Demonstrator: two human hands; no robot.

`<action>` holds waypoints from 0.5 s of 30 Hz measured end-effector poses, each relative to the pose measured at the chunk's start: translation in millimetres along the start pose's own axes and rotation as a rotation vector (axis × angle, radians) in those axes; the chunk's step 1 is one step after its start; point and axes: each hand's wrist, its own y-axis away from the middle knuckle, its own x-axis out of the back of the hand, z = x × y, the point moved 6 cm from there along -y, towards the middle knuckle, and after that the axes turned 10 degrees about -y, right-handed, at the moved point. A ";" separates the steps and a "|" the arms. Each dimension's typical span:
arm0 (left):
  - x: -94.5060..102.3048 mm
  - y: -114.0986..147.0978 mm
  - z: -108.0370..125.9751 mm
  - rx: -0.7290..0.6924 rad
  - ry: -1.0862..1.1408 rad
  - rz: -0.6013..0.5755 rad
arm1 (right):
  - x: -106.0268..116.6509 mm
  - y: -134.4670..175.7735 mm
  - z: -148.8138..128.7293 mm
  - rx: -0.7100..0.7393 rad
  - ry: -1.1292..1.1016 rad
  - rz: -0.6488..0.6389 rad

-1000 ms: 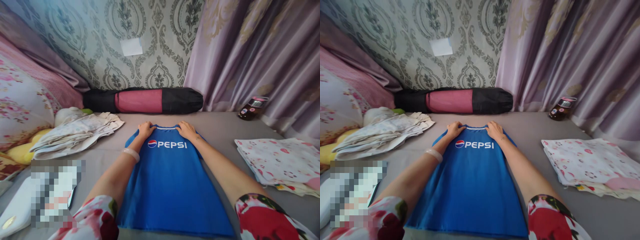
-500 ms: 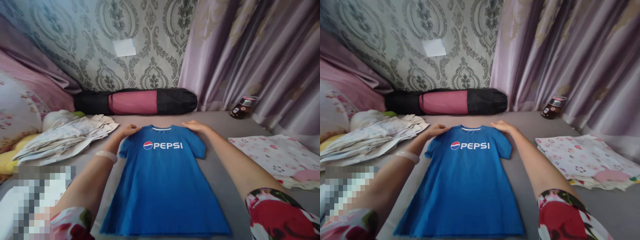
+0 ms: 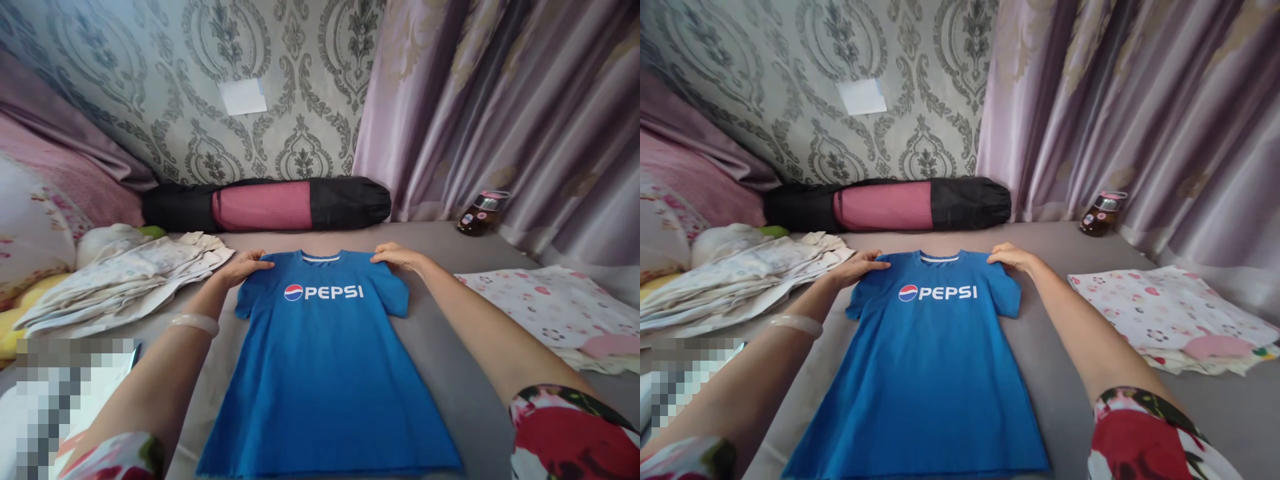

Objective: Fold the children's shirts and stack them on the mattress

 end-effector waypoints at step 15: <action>35.8 13.2 2.6 0.045 -0.441 -0.168 | 37.5 19.0 5.9 -0.122 0.260 -0.263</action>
